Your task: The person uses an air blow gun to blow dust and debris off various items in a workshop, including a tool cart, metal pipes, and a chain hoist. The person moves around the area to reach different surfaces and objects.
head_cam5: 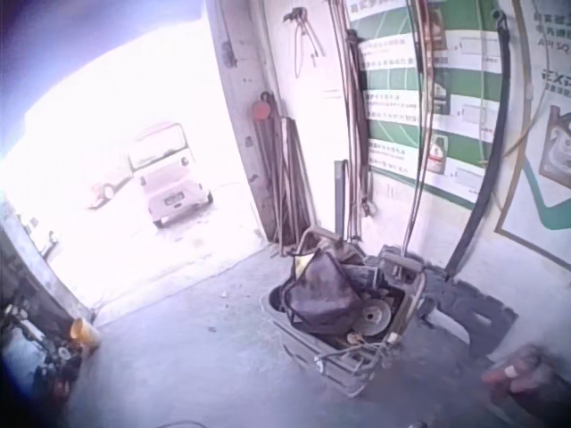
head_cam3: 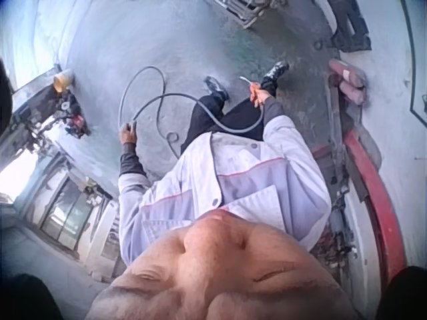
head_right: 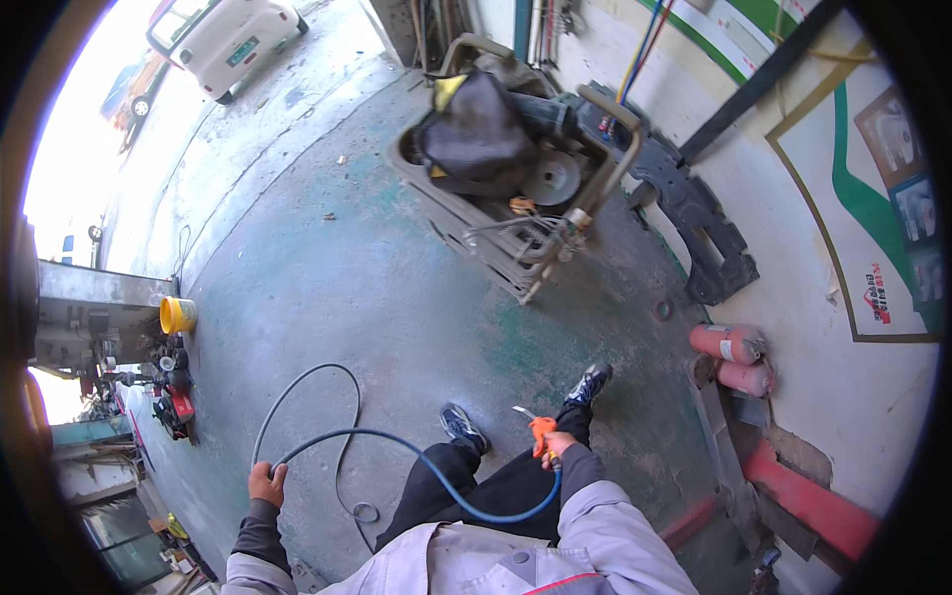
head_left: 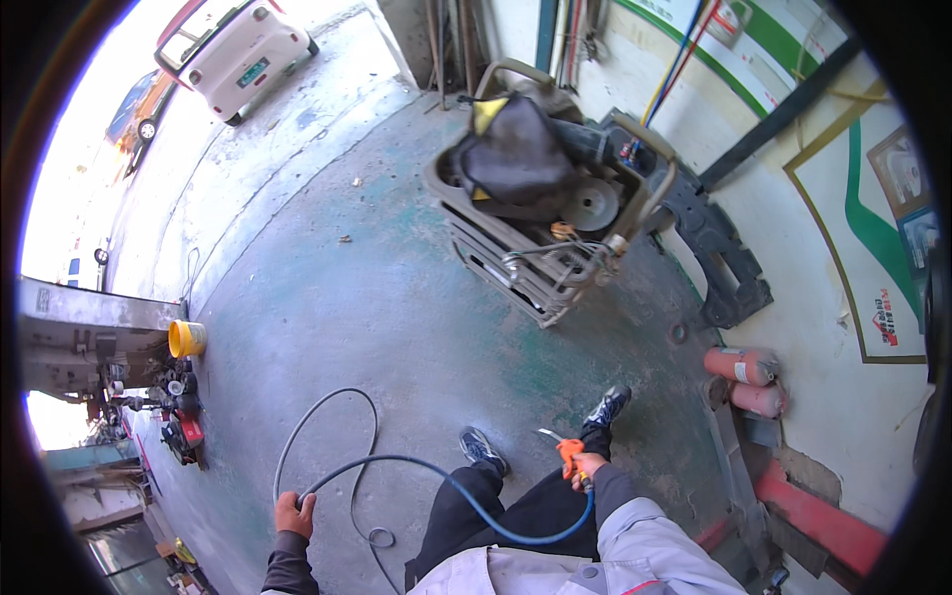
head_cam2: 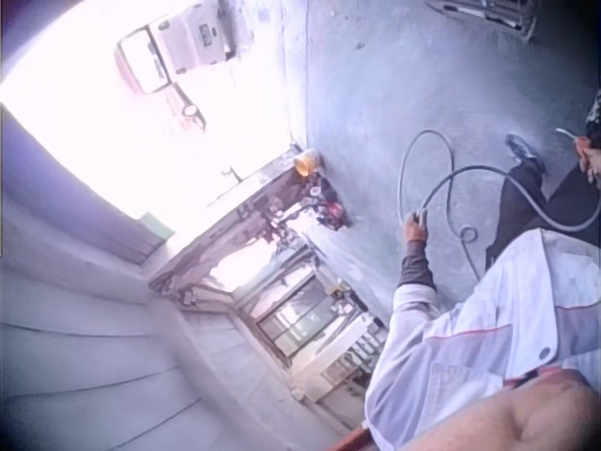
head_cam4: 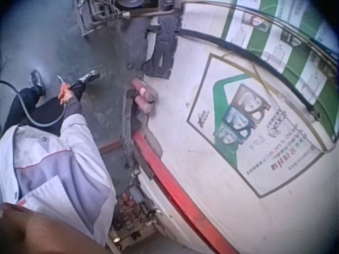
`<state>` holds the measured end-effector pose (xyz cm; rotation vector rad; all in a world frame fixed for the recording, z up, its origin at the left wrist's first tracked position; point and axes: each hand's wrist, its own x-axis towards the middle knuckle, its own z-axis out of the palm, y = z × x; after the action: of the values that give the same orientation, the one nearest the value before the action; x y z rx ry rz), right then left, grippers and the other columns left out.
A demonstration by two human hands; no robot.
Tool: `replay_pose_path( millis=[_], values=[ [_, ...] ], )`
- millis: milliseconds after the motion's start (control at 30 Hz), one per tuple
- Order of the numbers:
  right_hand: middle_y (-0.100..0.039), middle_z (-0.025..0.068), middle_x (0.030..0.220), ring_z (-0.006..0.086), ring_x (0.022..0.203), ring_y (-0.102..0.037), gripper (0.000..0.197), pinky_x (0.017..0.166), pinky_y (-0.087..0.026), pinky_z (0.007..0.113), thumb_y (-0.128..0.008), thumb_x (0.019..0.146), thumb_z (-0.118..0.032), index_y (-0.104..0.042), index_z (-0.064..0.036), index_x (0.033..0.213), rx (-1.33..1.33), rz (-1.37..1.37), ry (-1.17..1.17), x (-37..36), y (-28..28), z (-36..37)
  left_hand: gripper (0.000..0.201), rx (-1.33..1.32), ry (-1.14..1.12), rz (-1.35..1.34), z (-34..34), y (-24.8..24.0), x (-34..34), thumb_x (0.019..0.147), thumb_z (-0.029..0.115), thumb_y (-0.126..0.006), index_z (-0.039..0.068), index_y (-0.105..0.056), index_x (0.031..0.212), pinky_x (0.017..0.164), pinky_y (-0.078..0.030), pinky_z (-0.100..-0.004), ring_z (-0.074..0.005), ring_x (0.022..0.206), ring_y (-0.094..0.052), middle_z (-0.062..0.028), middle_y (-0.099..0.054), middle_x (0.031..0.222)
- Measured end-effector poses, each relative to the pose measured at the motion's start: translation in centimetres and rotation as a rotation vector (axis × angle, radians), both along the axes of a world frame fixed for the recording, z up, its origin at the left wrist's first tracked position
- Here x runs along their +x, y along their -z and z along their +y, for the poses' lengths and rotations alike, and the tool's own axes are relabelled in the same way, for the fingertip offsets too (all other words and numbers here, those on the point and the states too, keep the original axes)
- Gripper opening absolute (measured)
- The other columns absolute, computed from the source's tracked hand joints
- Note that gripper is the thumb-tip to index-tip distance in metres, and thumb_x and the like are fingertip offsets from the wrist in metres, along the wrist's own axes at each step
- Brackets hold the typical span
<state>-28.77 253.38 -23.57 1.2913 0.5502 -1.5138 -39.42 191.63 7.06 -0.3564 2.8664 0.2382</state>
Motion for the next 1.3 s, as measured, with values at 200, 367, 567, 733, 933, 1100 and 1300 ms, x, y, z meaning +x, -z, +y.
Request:
replay_pose_path(
  millis=[200, 367, 567, 733, 933, 1100, 1300],
  values=[
    [-0.058, 0.0071, 0.072, 0.0176, 0.042, -0.048, 0.047, 0.044, -0.049, 0.040, -0.033, 0.104, -0.045, -0.058, -0.0070, 0.091, 0.205, 0.200, 0.101, -4.7, -2.0, -5.3, 0.044, 0.022, -0.060, 0.021, -7.1, -0.8, -0.7, 0.086, 0.033, -0.074, -0.001, -0.049, 0.073, 0.062, -0.039, -0.0457, -0.0365, 0.067, -0.049, -0.0183, -0.049, 0.071],
    [-0.056, 0.0054, 0.068, 0.0155, 0.042, -0.044, 0.047, 0.042, -0.045, 0.036, -0.034, 0.103, -0.047, -0.057, -0.0095, 0.086, 0.280, 0.158, 0.288, -6.9, -3.8, 2.6, 0.044, 0.024, -0.074, 0.001, -5.5, 0.2, -4.0, 0.085, 0.034, -0.075, 0.000, -0.050, 0.073, 0.062, -0.039, -0.0451, -0.0357, 0.068, -0.050, -0.0189, -0.049, 0.071],
    [-0.065, 0.0277, 0.117, 0.0116, 0.050, -0.048, 0.032, 0.044, -0.042, 0.030, -0.043, 0.102, -0.036, -0.050, -0.0136, 0.124, 0.354, 0.368, 0.596, -11.6, -6.0, 15.5, 0.048, 0.005, 0.230, 0.096, 0.4, -0.3, -9.0, 0.085, 0.038, -0.073, -0.001, -0.050, 0.070, 0.061, -0.040, -0.0482, -0.0412, 0.067, -0.052, -0.0212, -0.054, 0.069],
    [-0.070, 0.0176, 0.095, 0.0184, 0.047, -0.050, 0.039, 0.040, -0.042, 0.034, -0.044, 0.100, -0.050, -0.054, -0.0147, 0.114, 0.583, 0.446, 0.737, -25.8, -6.9, 25.8, 0.049, -0.085, 0.237, -0.032, 6.9, -0.7, -12.4, 0.080, 0.037, -0.076, 0.000, -0.049, 0.064, 0.060, -0.040, -0.0503, -0.0432, 0.065, -0.052, -0.0219, -0.052, 0.066],
    [-0.066, 0.0108, 0.073, 0.0201, 0.050, -0.059, 0.048, 0.041, -0.048, 0.038, -0.045, 0.100, -0.050, -0.063, -0.0063, 0.094, 0.729, 0.581, 0.227, -41.9, -2.7, 33.5, 0.060, -0.112, 0.112, -0.267, 17.4, -1.8, -15.0, 0.094, 0.056, -0.057, 0.001, -0.061, 0.072, 0.066, -0.043, -0.0528, -0.0447, 0.070, -0.056, -0.0246, -0.060, 0.071],
    [-0.067, 0.0076, 0.071, 0.0203, 0.053, -0.062, 0.050, 0.043, -0.050, 0.040, -0.040, 0.103, -0.047, -0.065, -0.0046, 0.094, 0.615, 0.511, 0.073, -48.0, 2.5, 34.8, 0.058, -0.165, 0.007, -0.427, 22.2, -4.0, -16.3, 0.093, 0.054, -0.058, -0.001, -0.062, 0.075, 0.068, -0.044, -0.0537, -0.0469, 0.075, -0.058, -0.0279, -0.063, 0.077],
    [-0.067, 0.0098, 0.073, 0.0236, 0.054, -0.063, 0.052, 0.050, -0.057, 0.044, -0.039, 0.102, -0.050, -0.061, -0.0022, 0.100, 0.533, 0.475, 0.119, -50.9, 4.8, 36.2, 0.056, -0.266, -0.009, -0.498, 23.4, -5.9, -16.9, 0.094, 0.053, -0.057, -0.002, -0.069, 0.094, 0.078, -0.050, -0.0509, -0.0467, 0.090, -0.064, -0.0286, -0.068, 0.092]
  ],
)
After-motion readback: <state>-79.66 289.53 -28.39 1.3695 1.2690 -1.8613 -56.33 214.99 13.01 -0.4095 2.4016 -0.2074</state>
